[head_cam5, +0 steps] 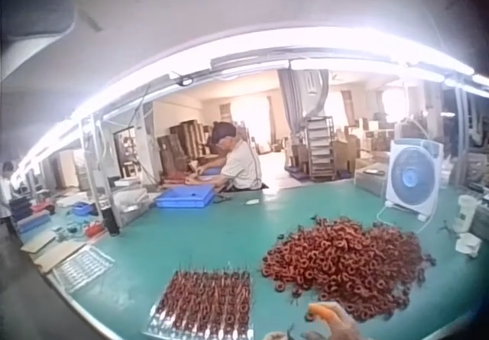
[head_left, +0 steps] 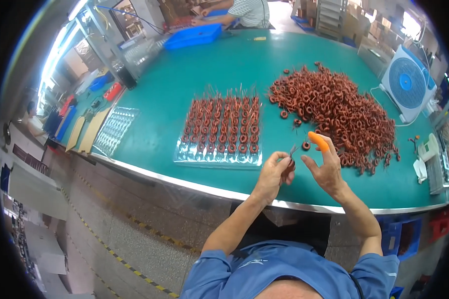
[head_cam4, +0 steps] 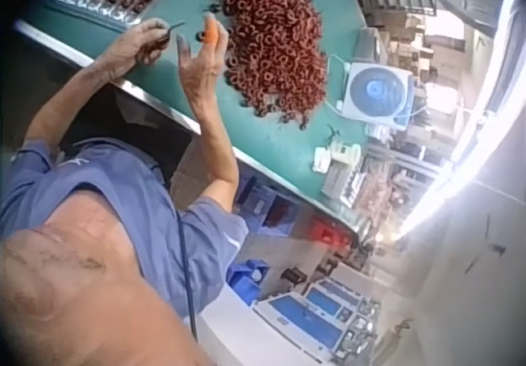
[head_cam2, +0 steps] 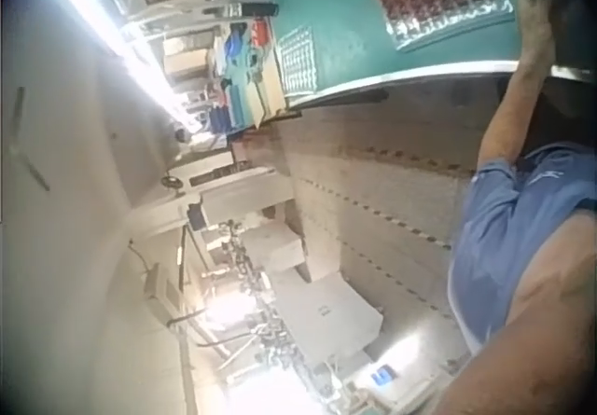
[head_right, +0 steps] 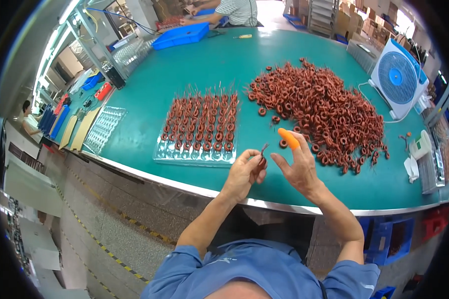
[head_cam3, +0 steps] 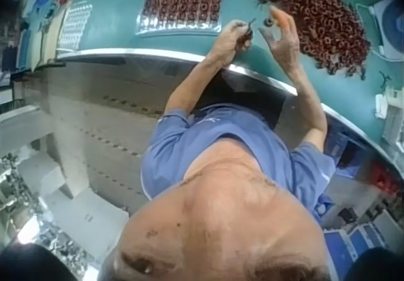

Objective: Manually assembling small copper wire coils into plastic storage trays on an industrial workbench.

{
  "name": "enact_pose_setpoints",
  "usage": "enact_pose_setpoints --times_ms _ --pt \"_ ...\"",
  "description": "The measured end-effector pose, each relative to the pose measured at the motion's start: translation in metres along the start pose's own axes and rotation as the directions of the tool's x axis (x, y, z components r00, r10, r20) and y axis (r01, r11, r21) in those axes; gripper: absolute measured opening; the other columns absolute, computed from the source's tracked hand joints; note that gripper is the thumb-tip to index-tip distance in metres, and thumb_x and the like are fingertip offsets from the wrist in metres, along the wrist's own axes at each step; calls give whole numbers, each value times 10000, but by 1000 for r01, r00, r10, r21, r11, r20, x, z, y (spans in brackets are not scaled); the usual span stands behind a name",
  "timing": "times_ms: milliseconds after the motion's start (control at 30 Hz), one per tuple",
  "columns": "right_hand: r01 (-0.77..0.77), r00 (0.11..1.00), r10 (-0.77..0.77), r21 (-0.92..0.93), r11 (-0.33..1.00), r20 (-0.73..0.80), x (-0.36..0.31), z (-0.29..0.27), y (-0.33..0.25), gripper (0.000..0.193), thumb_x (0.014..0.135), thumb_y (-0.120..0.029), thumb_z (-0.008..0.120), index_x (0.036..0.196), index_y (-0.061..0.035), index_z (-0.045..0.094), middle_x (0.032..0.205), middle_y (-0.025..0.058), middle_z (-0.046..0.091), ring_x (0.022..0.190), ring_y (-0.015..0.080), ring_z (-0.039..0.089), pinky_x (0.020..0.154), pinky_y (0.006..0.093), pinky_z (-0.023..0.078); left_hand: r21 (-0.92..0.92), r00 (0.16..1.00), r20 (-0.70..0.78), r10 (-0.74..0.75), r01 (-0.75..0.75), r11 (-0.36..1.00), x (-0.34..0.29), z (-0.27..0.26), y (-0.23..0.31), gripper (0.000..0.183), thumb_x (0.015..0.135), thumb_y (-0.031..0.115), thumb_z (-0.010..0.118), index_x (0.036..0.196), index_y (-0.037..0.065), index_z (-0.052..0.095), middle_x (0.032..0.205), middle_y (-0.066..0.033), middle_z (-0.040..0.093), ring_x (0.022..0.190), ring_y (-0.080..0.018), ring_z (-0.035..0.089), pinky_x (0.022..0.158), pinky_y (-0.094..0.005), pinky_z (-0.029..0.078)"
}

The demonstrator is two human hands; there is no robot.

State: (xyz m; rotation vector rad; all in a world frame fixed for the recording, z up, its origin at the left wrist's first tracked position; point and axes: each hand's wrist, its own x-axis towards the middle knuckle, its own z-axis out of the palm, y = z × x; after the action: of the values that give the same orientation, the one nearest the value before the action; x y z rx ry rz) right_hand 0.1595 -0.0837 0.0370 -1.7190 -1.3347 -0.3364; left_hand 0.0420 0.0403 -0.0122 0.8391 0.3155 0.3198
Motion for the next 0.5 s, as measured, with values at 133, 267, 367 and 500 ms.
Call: enact_pose_setpoints --times_ms 133,267,367,500 --pt "11 994 -24 120 993 108 5 -4 4 342 818 -112 736 1114 10 615 967 132 616 828 249 631 733 323 518 -22 977 115 -178 182 983 -7 5 9 160 999 239 503 967 82 510 780 -39 550 569 -116 522 455 -227 367" --pt "-344 929 274 306 888 251 -2 -6 8 205 867 -114 705 1007 21 640 820 75 642 717 127 612 641 254 499 -56 943 239 -230 250 966 -11 6 4 192 1010 267 472 958 85 507 760 -38 531 552 -117 514 440 -226 354" --pt "-540 833 416 367 758 365 -6 -3 5 189 891 -122 682 1014 13 635 803 48 640 708 91 585 623 243 485 12 993 103 -48 48 999 -20 11 2 315 1038 371 400 1014 66 477 761 -65 544 552 -134 546 454 -224 397" --pt "-617 785 446 484 620 430 -11 6 5 203 909 -130 652 1058 6 626 765 25 624 663 78 548 598 228 461 255 982 134 132 -163 953 -23 7 -4 379 1044 430 334 1037 75 469 737 -54 547 549 -106 544 457 -216 404"
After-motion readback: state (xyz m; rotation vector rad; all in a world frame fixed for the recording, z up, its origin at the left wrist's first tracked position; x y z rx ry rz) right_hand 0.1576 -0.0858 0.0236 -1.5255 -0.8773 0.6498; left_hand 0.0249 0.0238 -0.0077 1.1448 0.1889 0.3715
